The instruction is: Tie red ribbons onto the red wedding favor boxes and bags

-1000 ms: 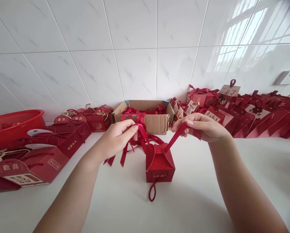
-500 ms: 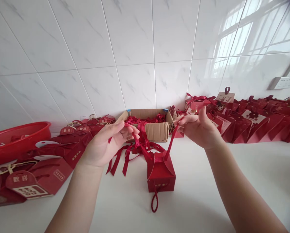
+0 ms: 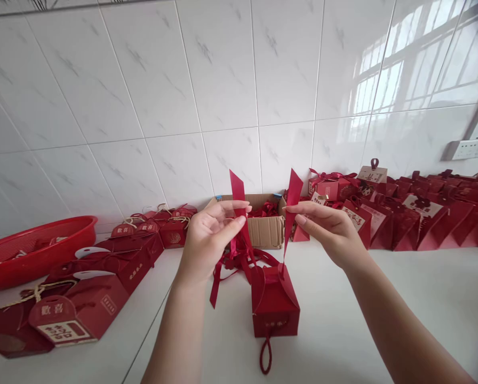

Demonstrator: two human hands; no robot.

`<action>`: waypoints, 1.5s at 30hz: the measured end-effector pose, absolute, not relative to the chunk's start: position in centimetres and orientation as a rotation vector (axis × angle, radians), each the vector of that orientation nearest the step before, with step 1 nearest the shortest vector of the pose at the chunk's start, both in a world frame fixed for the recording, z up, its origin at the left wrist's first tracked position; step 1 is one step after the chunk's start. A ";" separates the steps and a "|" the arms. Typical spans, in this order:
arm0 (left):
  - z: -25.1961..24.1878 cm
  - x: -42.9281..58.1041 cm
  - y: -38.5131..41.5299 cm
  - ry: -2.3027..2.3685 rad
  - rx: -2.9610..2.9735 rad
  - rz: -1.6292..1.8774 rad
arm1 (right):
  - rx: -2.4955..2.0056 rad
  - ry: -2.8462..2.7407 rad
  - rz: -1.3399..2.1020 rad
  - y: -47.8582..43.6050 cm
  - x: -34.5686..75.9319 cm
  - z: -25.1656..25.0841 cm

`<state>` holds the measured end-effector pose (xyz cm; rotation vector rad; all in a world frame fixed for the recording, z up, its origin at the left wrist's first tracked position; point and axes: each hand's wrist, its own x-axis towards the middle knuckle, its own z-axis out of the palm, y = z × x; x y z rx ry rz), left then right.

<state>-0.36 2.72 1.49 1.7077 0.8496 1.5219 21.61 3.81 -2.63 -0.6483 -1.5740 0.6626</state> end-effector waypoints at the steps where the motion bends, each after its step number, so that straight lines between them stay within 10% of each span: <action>1: 1.3 -0.1 2.7 0.834 1.696 1.565 | -0.626 -1.571 0.670 3.8 21.6 -2.7; 45: 0.5 1.4 3.2 0.717 1.431 2.040 | -0.464 -1.481 0.592 3.3 21.1 -3.1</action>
